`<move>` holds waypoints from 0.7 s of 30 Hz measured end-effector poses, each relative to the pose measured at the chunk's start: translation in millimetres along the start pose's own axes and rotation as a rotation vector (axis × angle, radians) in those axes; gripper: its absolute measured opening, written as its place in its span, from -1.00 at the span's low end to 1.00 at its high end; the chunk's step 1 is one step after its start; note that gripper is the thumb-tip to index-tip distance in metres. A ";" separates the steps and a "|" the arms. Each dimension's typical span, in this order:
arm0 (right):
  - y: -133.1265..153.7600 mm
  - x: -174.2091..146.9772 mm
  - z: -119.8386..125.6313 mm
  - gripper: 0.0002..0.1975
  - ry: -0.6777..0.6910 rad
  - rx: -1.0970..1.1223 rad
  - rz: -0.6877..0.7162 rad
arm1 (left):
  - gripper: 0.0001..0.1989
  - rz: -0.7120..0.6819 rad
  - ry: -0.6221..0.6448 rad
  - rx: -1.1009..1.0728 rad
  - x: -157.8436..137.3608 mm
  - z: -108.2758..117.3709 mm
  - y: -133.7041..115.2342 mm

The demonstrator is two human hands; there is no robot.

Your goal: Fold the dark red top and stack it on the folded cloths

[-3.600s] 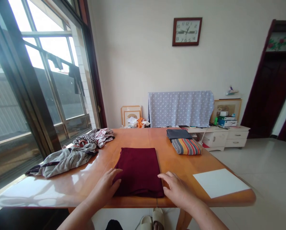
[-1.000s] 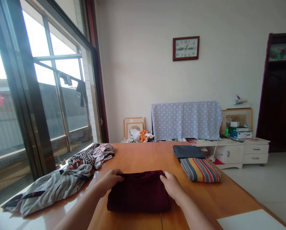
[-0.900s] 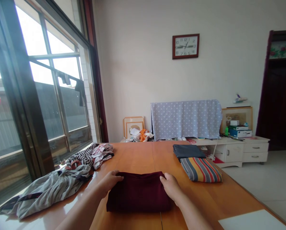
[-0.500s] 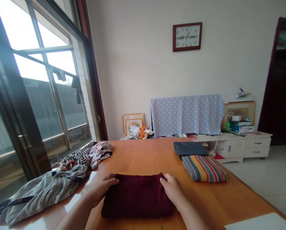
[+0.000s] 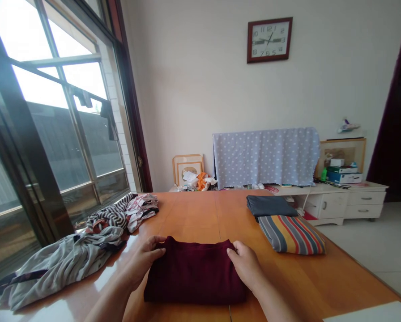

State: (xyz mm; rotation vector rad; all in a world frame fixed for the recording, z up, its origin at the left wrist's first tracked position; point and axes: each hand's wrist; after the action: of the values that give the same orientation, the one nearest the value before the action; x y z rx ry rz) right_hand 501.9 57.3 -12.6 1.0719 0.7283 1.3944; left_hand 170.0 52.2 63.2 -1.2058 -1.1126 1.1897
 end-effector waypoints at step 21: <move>25.6 -6.3 4.4 -0.60 -0.001 -0.767 0.263 | -0.67 -0.444 0.040 1.004 2.9 -15.4 12.0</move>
State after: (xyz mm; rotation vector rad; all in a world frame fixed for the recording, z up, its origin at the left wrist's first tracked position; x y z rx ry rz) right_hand 494.9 47.0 11.0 0.5618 0.0111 1.6923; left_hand 184.9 53.9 50.3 -0.1916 -0.5482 1.1252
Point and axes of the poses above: each hand's wrist, its own x-axis towards the middle knuckle, its own z-axis out of the back of the hand, y = z × x, and after that the axes turned 3 degrees about -x, right-handed
